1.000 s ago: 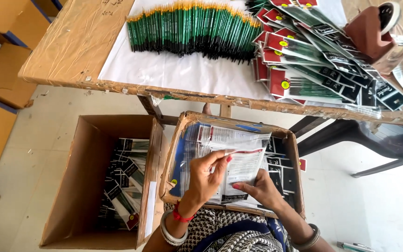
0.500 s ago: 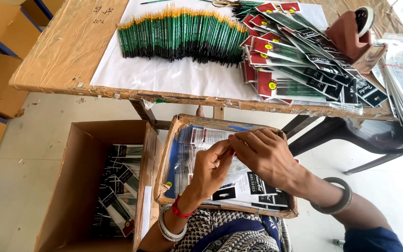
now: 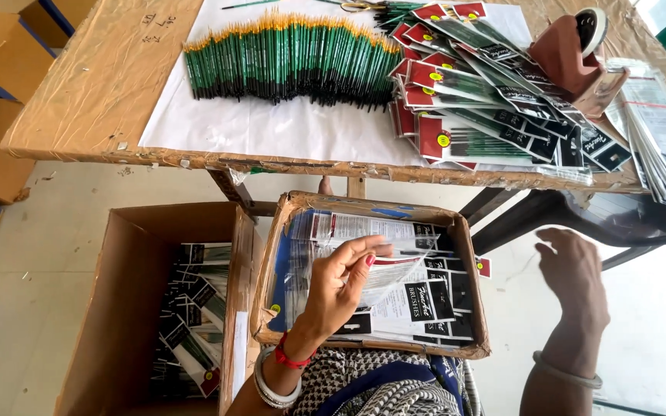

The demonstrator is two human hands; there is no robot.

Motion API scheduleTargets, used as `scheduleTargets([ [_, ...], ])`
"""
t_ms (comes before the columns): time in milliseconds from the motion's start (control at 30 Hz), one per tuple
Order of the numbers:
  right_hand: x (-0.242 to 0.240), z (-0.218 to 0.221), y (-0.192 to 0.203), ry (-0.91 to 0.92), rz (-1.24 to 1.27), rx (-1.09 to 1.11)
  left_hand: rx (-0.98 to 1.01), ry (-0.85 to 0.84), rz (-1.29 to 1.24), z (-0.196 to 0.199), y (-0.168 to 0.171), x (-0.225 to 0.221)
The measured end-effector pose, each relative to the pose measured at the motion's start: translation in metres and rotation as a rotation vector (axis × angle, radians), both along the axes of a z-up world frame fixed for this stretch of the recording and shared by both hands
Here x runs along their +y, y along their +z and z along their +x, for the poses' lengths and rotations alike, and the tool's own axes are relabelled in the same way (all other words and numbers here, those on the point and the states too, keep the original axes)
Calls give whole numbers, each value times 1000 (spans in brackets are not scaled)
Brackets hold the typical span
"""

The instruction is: The person packages paint brushes by taking individual brushes from a large group on the table and placing them into individual plastic sleeves, then placing the sleeved brushes into a cardboard box.

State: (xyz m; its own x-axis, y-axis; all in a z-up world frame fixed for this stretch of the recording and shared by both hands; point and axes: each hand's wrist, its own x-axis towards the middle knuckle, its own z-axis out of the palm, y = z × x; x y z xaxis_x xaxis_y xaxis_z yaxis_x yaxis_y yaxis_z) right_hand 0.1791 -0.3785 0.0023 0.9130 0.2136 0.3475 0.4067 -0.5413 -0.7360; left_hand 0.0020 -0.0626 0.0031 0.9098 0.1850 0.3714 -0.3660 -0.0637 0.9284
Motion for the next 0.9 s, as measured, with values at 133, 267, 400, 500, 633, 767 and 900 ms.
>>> scheduleTargets([
  [133,58,-40,20,529,184,93,21,-47,-44,9,-1,-4],
  [267,95,-55,-7,698,529,335,51,-53,-83,9,-1,-1],
  [400,104,-43,-38,648,505,266,14,73,237,-2,1,19],
  [500,106,-37,-28,617,414,229,16,71,356,-4,12,31],
  [633,97,-24,-25,840,587,366,-242,-83,334,2,13,44],
  [767,96,-21,-6,1002,453,233,-255,-203,333,8,0,54],
  [900,102,-26,9,982,334,170,3,-190,369,13,-4,55],
])
